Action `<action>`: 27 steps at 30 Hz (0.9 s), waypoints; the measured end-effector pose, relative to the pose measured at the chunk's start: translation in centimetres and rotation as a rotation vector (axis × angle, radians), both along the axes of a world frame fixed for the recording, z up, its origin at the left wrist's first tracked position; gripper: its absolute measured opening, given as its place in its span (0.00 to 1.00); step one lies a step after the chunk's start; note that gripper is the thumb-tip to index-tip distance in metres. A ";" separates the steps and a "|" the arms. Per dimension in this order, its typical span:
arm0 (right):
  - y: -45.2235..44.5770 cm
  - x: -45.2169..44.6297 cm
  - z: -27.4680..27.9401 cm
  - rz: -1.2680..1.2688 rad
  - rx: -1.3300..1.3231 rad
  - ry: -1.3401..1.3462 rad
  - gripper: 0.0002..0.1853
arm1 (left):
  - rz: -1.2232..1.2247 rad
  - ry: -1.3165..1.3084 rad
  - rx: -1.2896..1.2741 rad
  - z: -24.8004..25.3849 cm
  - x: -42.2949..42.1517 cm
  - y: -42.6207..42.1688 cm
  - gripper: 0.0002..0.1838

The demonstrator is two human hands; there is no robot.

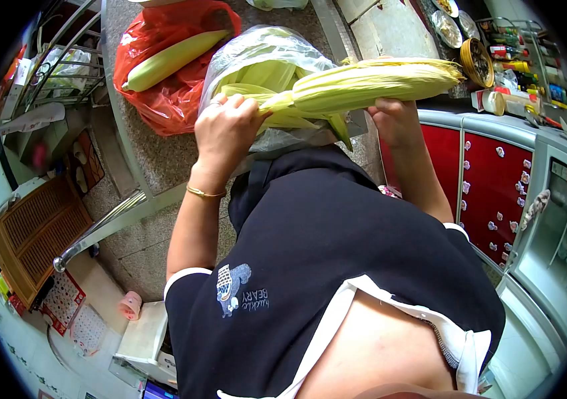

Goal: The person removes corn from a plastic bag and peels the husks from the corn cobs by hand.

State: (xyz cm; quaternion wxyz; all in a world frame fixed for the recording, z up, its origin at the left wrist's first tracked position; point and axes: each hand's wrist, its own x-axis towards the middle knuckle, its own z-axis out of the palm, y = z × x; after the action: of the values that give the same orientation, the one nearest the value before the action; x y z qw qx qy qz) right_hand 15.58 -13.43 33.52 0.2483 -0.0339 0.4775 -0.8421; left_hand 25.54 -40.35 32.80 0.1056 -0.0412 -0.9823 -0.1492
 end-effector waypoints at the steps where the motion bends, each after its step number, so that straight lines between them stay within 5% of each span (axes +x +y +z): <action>1: 0.0 0.0 0.2 -0.019 -0.028 0.003 0.22 | 0.001 0.004 0.010 -0.3 -0.2 0.4 0.15; 4: 0.6 0.0 -0.7 -0.055 -0.033 0.030 0.36 | 0.041 -0.053 0.033 -1.3 -0.8 1.8 0.15; 7: 0.6 1.0 -1.0 -0.028 0.233 0.245 0.35 | 0.099 -0.143 0.042 -2.2 -1.4 2.2 0.14; 10: -0.1 1.7 -0.3 0.025 0.099 0.256 0.35 | 0.043 -0.078 -0.089 -2.5 -1.8 2.4 0.08; 12: -0.3 2.0 0.1 0.037 0.085 0.250 0.36 | -0.104 0.345 0.003 -2.6 -2.3 2.7 0.06; 15: -0.2 2.0 0.1 -0.001 0.102 0.181 0.36 | -0.161 0.116 0.143 -3.0 -1.7 3.5 0.11; 21: 1.4 0.3 -1.6 0.196 -0.010 0.407 0.34 | -0.386 0.228 0.153 -0.7 -2.2 2.6 0.03; 23: 1.2 0.5 -1.1 -0.006 -0.243 -0.053 0.32 | -0.503 0.111 0.366 -0.3 -2.4 2.1 0.04; 25: 1.6 -0.5 -2.0 0.037 -0.015 0.282 0.31 | -0.501 0.097 0.543 -1.3 -3.0 2.0 0.05; 27: 1.5 -1.1 -2.4 0.184 -0.548 0.034 0.35 | -0.344 0.207 0.586 -2.2 -3.7 1.9 0.06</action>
State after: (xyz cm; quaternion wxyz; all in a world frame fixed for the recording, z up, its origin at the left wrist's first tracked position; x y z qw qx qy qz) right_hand 14.49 -11.90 31.10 0.2972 -0.1571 0.2315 -0.9129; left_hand 21.86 -38.46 30.59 0.1852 -0.1889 -0.8606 -0.4351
